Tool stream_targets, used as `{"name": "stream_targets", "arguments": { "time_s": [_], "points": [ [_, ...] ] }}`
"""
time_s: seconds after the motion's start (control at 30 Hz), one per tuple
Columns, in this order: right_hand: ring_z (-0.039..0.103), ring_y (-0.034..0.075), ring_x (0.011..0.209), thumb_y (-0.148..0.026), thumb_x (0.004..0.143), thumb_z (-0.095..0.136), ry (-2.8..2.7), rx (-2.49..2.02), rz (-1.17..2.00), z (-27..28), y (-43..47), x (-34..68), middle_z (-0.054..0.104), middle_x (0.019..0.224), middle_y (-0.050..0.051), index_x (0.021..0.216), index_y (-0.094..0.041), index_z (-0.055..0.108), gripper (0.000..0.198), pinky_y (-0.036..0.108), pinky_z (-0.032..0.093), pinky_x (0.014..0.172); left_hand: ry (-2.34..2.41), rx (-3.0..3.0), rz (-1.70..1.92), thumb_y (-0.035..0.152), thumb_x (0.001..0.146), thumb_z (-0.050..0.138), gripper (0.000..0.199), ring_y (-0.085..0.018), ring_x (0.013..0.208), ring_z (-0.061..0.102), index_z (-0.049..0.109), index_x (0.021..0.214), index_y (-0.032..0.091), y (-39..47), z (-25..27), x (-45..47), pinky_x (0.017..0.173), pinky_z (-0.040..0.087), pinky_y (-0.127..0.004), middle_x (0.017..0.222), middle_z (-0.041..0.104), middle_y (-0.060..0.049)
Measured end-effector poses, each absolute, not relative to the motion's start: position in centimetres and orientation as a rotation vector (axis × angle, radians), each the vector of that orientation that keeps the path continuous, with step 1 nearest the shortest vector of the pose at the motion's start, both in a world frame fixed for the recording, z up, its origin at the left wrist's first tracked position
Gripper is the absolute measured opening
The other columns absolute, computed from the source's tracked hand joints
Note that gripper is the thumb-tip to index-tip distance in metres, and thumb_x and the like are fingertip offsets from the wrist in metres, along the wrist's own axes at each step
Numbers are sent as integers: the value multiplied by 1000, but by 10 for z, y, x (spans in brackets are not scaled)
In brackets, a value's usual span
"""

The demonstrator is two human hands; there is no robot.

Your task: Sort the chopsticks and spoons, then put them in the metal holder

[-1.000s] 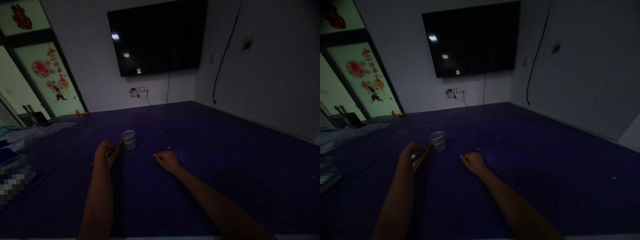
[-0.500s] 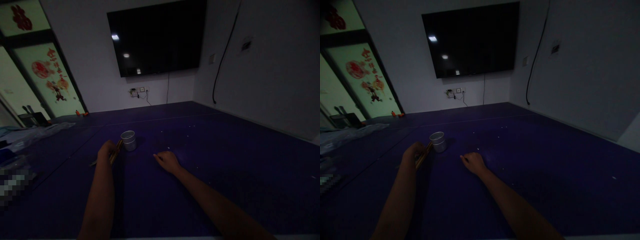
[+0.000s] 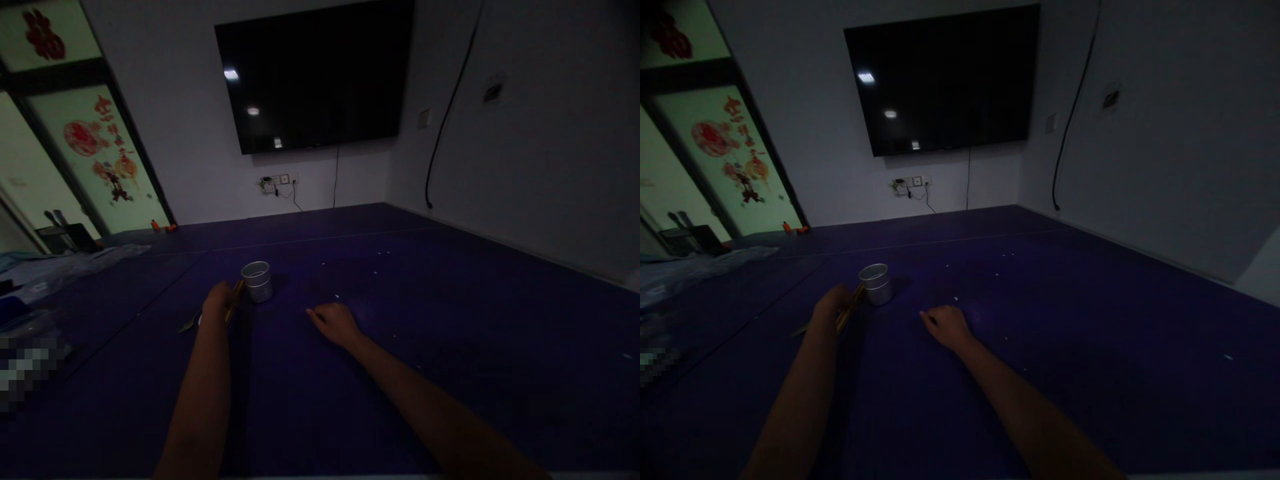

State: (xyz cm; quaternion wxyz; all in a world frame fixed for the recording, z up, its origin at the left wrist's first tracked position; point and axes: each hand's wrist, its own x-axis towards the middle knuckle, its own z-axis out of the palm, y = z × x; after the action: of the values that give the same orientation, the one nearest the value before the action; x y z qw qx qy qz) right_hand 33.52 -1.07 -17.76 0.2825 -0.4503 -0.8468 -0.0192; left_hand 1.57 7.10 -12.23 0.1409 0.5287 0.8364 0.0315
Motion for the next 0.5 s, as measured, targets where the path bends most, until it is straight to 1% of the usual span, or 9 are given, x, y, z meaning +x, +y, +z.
{"name": "stream_targets", "arguments": {
  "time_s": [0.13,0.27,0.37,0.5],
  "points": [
    [55,12,55,-37,94,35,-2265,-1228,-58,-178,-10,335,64,61,3,62,-18,62,46,24,24,52,2428,1534,95,15,55,68,34,-27,81,66,67,88,11,69,-121,24,59,48,-27,95,69,-18],
    [54,12,54,-38,94,35,-2266,-1206,-39,-178,-10,335,63,60,3,61,-18,62,47,24,24,52,2435,1555,145,20,52,70,41,-29,88,64,66,93,15,64,-121,30,61,47,-27,101,67,-18],
    [55,12,55,-38,94,35,-2255,-1190,-22,-178,-11,335,63,60,3,61,-18,62,47,25,24,52,2436,1557,179,20,50,71,41,-30,89,64,66,91,16,61,-121,32,62,47,-28,100,68,-17],
    [54,12,54,-38,94,36,-2231,-1186,6,-178,-11,335,63,59,2,60,-18,61,47,25,25,53,2421,1566,245,20,48,71,36,-30,88,64,67,84,18,60,-124,32,64,47,-29,91,69,-14]
  ]
}}
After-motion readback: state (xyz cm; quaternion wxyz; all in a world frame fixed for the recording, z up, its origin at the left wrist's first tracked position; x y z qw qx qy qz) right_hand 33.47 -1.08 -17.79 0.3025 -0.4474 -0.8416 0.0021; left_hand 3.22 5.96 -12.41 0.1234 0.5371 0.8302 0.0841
